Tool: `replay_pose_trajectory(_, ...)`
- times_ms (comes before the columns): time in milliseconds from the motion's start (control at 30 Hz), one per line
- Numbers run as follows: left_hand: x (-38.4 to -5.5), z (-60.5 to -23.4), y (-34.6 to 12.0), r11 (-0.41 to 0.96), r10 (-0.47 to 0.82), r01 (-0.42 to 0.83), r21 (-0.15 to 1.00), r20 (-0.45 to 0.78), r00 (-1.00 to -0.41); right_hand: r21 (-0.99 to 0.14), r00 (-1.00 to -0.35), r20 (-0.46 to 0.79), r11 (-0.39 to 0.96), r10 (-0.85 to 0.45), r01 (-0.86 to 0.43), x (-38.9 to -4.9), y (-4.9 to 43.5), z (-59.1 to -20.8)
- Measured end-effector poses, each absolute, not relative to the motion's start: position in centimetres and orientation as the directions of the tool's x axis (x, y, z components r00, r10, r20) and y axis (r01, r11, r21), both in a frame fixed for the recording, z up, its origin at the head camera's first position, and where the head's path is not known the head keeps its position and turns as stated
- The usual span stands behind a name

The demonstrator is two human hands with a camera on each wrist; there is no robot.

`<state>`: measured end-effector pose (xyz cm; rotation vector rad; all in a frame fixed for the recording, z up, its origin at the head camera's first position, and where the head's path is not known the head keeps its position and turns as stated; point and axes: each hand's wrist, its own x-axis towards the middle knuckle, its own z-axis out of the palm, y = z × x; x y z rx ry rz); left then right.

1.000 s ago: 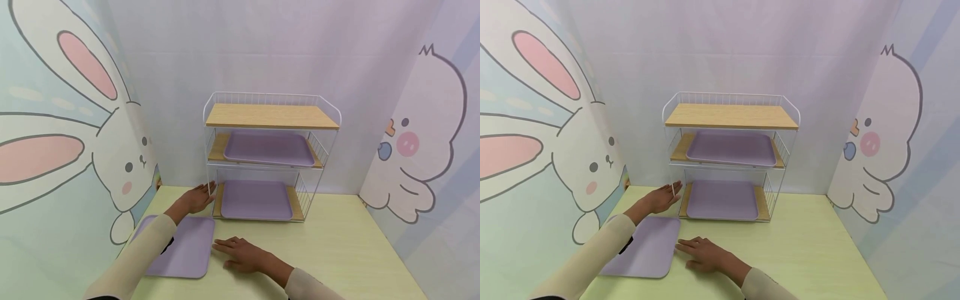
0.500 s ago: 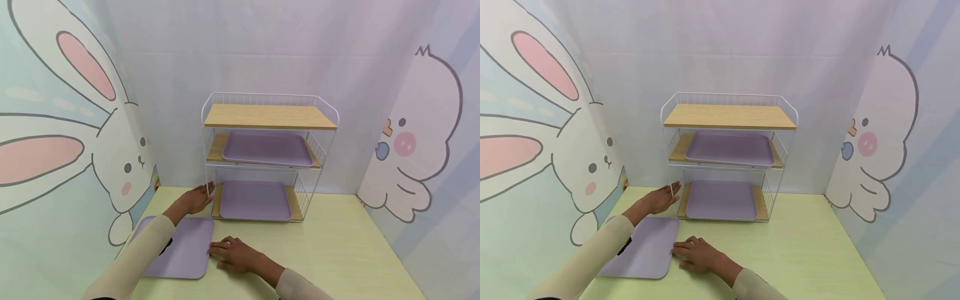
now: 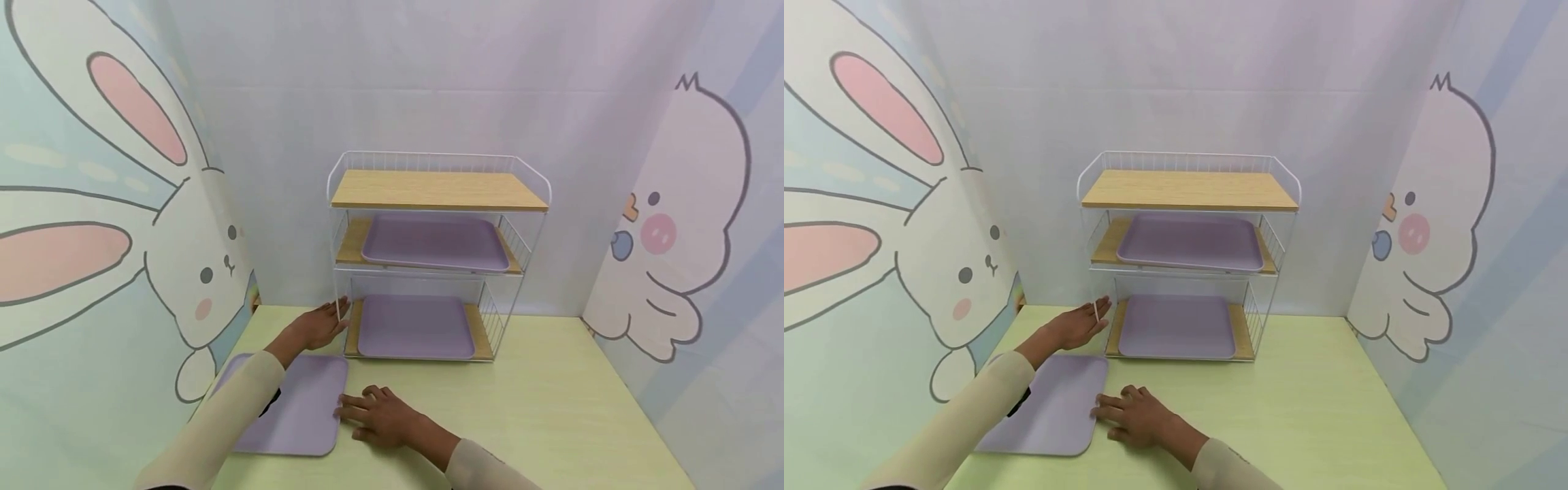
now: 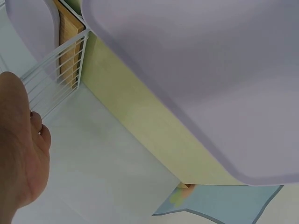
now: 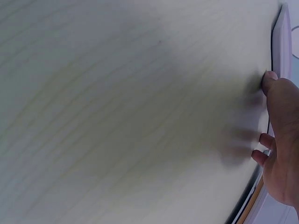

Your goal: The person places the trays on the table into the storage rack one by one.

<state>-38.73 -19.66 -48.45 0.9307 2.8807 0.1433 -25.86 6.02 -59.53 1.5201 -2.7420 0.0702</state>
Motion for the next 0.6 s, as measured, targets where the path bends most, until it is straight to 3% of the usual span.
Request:
replay_pose_trajectory(400,-39.2,-48.8,-19.8,0.809,0.586,0.576,0.119,-0.089,-0.805,0.006,-0.624,0.081,0.627,-0.777,-0.779,-25.2,7.4,-59.2)
replay_pose_trajectory(600,-39.4,-49.0,-19.8,0.811,0.584,0.574,0.114,-0.093,-0.806,-0.053,-0.639,0.101,0.637,-0.762,-0.769,-24.8,10.4,-59.6)
